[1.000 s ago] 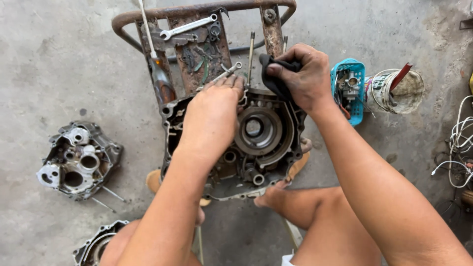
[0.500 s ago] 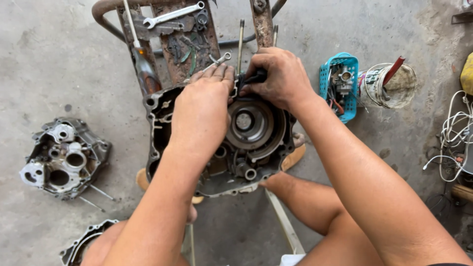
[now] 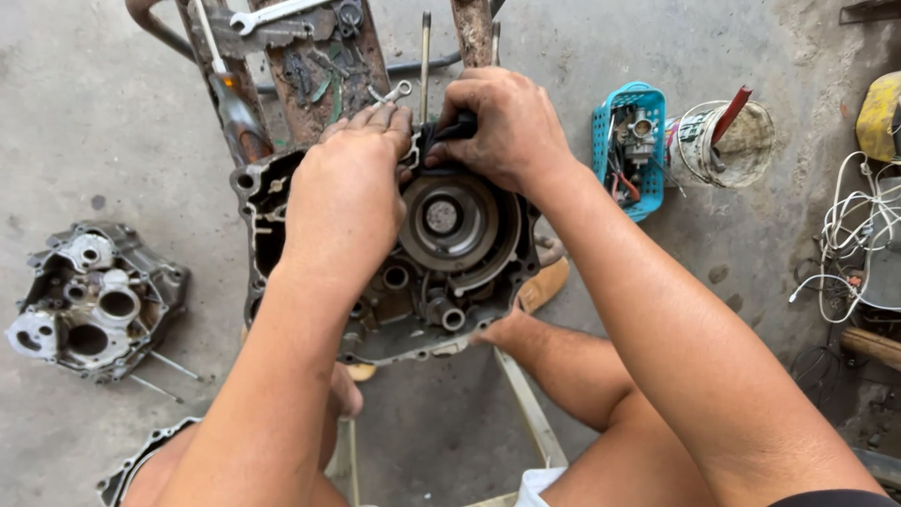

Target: Disassembling and cleaning a motorcycle engine on a stand using a screwdriver and a cloth

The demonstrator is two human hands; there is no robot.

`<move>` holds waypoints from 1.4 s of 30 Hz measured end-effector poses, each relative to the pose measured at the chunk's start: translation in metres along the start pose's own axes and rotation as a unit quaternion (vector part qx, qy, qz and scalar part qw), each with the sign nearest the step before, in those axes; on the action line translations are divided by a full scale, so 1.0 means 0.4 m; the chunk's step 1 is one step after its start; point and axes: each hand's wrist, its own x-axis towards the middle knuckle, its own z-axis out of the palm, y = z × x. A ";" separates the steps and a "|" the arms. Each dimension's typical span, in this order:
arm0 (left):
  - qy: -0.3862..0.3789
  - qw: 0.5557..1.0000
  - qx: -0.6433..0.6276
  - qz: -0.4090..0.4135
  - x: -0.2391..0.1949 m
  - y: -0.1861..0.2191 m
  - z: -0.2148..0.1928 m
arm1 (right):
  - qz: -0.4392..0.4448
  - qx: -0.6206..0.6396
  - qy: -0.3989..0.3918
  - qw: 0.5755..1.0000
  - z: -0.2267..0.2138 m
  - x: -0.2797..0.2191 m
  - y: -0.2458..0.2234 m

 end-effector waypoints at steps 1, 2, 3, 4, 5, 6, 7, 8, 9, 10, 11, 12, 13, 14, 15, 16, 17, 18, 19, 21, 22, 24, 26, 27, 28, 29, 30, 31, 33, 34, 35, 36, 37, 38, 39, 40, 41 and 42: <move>-0.001 1.000 0.001 -0.001 -0.005 0.002 0.000 | 0.000 0.002 -0.001 1.000 0.003 -0.004 -0.003; -0.005 1.000 0.002 -0.005 -0.003 0.004 -0.001 | 0.005 0.003 -0.001 1.000 0.002 -0.005 -0.002; -0.008 1.000 0.004 -0.009 0.000 0.007 -0.001 | 0.011 0.005 -0.001 1.000 0.001 -0.005 0.000; -0.008 1.000 0.004 -0.008 0.001 0.008 0.004 | 0.010 0.004 0.000 1.000 0.003 -0.006 0.006; -0.003 1.000 0.006 -0.008 0.001 0.010 0.008 | 0.010 0.001 0.000 1.000 0.005 -0.008 0.011; 0.000 1.000 0.010 -0.010 -0.002 0.011 0.007 | 0.007 0.002 -0.001 1.000 0.009 -0.009 0.012; -0.001 1.000 0.013 -0.013 -0.002 0.009 0.005 | 0.006 0.005 -0.001 1.000 0.007 -0.008 0.008; -0.002 1.000 -0.001 -0.018 -0.002 0.007 0.003 | 0.004 -0.003 -0.003 1.000 0.006 -0.007 0.003; -0.003 1.000 -0.015 -0.022 -0.003 0.004 0.002 | 0.003 -0.011 -0.006 1.000 0.005 -0.006 0.000; -0.002 1.000 -0.011 -0.022 -0.004 0.003 0.001 | 0.001 -0.009 -0.003 1.000 0.004 -0.002 -0.002; 0.003 1.000 -0.007 -0.014 -0.006 0.001 0.001 | -0.012 -0.009 0.004 1.000 0.004 0.001 -0.002; 0.002 1.000 -0.008 -0.005 -0.014 0.004 0.006 | -0.018 -0.010 0.006 1.000 0.005 -0.009 -0.004; -0.003 1.000 -0.009 -0.004 -0.013 0.001 0.011 | -0.013 -0.008 0.005 1.000 0.010 -0.014 0.001; 0.010 1.000 -0.014 -0.003 -0.010 -0.002 0.014 | -0.015 0.014 0.005 1.000 0.011 -0.009 0.007; 0.022 1.000 -0.019 -0.002 -0.008 -0.006 0.016 | -0.017 0.035 0.004 0.999 0.013 -0.004 0.011; 0.021 1.000 -0.014 -0.008 -0.015 -0.006 0.017 | -0.021 0.041 0.001 0.999 0.013 -0.006 0.000; 0.017 1.000 -0.020 -0.014 -0.020 -0.006 0.017 | -0.003 0.055 -0.003 0.998 0.013 -0.006 -0.008; 0.015 0.999 -0.026 -0.010 -0.009 -0.006 0.020 | 0.019 0.064 0.000 0.998 0.006 -0.004 -0.008; 0.017 1.000 -0.023 -0.007 -0.001 -0.008 0.009 | 0.019 0.065 0.004 0.998 0.007 0.006 -0.010; -0.006 0.999 -0.033 -0.030 -0.003 0.004 -0.001 | 0.018 0.013 -0.005 1.000 0.010 -0.003 -0.011; -0.005 0.999 -0.033 -0.032 -0.003 0.006 0.001 | 0.017 0.013 -0.006 1.000 0.011 -0.004 -0.010; -0.020 0.998 -0.025 -0.050 0.001 0.007 0.002 | 0.022 0.018 -0.015 0.999 0.010 0.000 -0.010; 0.003 0.999 -0.030 -0.037 -0.003 -0.001 0.016 | 0.011 0.021 -0.013 1.000 0.010 -0.002 -0.003; 0.023 0.999 -0.036 -0.024 -0.008 -0.004 0.024 | 0.002 0.025 -0.012 1.000 0.012 -0.004 0.000; 0.018 0.999 -0.036 -0.026 -0.014 -0.003 0.022 | 0.005 0.029 -0.015 0.999 0.013 -0.008 -0.003; 0.017 0.999 -0.041 -0.026 -0.018 -0.001 0.020 | 0.008 0.028 -0.018 0.999 0.014 -0.011 -0.006; 0.023 0.999 -0.044 -0.020 -0.005 -0.003 0.017 | 0.008 0.021 -0.014 1.000 0.006 -0.001 -0.002; 0.025 0.999 -0.043 -0.017 0.000 -0.001 0.013 | 0.008 0.020 -0.010 1.000 0.005 0.002 0.000; 0.007 0.999 -0.039 -0.035 -0.007 0.006 0.007 | 0.018 0.020 -0.010 1.000 0.010 -0.005 -0.006; 0.004 0.999 -0.039 -0.036 -0.009 0.004 0.009 | 0.019 0.022 -0.012 1.000 0.013 -0.006 -0.004; 0.007 0.998 -0.045 -0.032 -0.011 0.003 0.011 | 0.016 0.030 -0.013 0.999 0.015 -0.008 -0.001; 0.012 0.998 -0.051 -0.025 -0.007 0.003 0.012 | 0.011 0.036 -0.011 0.999 0.013 -0.006 0.004; 0.013 0.998 -0.051 -0.024 -0.005 0.000 0.008 | 0.011 0.035 -0.010 0.999 0.013 0.000 0.004; 0.012 0.998 -0.053 -0.026 -0.007 0.002 0.006 | 0.000 0.063 -0.009 0.998 0.012 0.001 0.005; 0.010 0.998 -0.056 -0.027 -0.008 0.003 0.004 | -0.012 0.090 -0.009 0.996 0.010 0.001 0.005; 0.013 0.998 -0.056 -0.027 -0.009 0.004 0.006 | -0.014 0.088 -0.008 0.996 0.011 0.001 0.011; 0.014 0.998 -0.060 -0.027 -0.010 0.003 0.007 | -0.025 0.105 -0.006 0.994 0.012 0.002 0.015; 0.016 0.998 -0.062 -0.027 -0.013 0.001 0.007 | -0.038 0.123 -0.003 0.992 0.015 0.004 0.018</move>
